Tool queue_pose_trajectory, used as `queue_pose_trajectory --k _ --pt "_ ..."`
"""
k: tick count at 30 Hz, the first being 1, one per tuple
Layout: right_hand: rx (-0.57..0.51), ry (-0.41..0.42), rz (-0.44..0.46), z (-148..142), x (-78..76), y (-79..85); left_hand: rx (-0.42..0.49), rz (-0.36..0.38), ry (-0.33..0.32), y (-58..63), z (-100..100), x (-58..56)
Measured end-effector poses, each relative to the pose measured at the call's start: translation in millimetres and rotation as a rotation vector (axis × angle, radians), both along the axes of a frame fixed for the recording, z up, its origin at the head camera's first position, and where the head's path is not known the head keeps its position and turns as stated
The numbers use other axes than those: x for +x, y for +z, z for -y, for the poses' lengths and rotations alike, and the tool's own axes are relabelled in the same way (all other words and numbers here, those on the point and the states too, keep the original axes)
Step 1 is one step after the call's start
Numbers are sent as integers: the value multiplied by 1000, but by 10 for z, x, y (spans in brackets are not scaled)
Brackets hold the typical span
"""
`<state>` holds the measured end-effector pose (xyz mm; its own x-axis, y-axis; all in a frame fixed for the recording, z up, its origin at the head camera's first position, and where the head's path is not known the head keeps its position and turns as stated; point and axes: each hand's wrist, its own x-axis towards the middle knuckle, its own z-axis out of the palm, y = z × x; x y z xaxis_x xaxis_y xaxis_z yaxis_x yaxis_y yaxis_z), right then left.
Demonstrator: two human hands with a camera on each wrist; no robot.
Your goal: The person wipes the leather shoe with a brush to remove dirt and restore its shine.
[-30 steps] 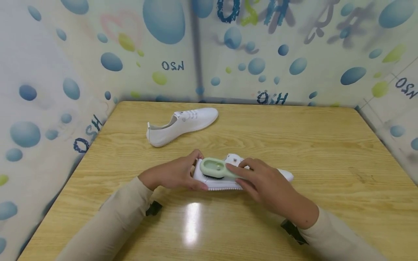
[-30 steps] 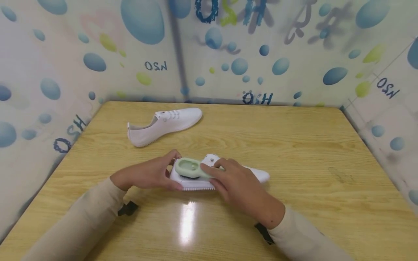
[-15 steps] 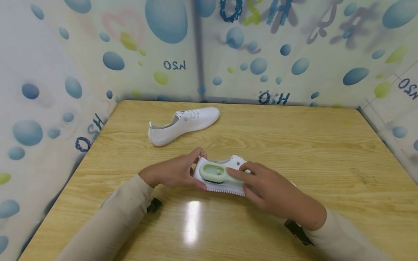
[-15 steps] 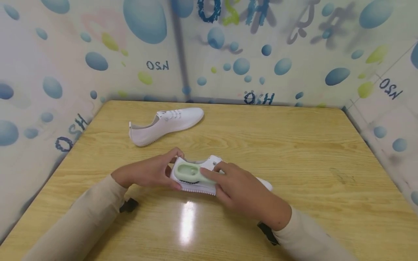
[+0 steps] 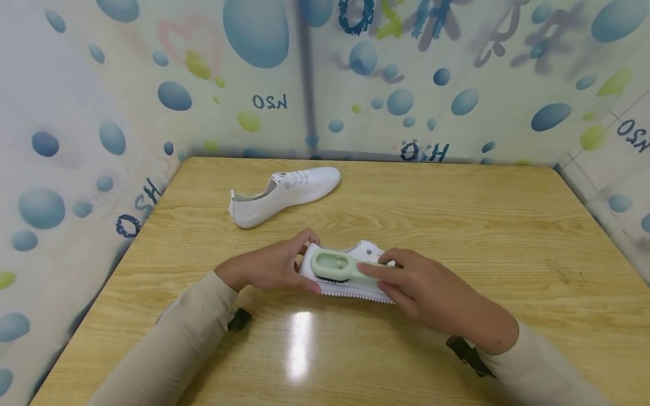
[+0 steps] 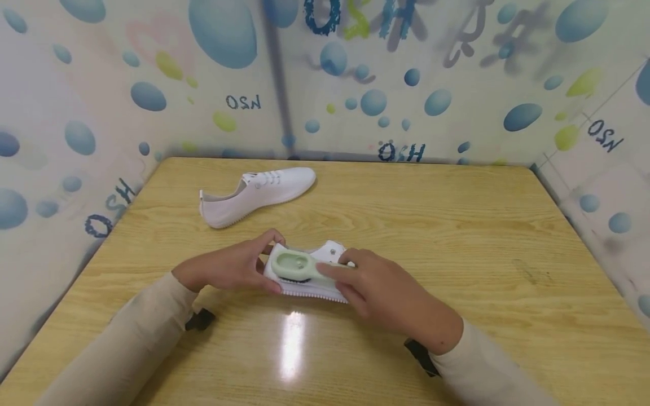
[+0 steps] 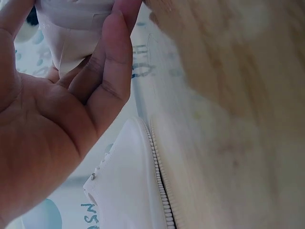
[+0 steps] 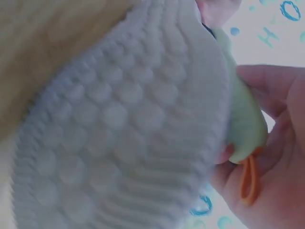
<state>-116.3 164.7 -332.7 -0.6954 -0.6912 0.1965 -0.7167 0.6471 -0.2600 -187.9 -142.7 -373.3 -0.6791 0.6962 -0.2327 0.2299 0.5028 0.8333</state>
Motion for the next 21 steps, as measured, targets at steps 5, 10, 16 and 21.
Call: queue_pose_trajectory --k 5,10,16,21 --pt "5 -20 26 -104 -4 106 6 18 3 -26 9 -6" --pt "-4 -6 7 -60 -12 35 10 10 2 -29 4 -4" --pt "-12 26 -70 47 -9 -91 34 24 -2 -12 -2 8" --pt "0 42 -62 102 7 -130 42 33 -1 -8 -3 8"
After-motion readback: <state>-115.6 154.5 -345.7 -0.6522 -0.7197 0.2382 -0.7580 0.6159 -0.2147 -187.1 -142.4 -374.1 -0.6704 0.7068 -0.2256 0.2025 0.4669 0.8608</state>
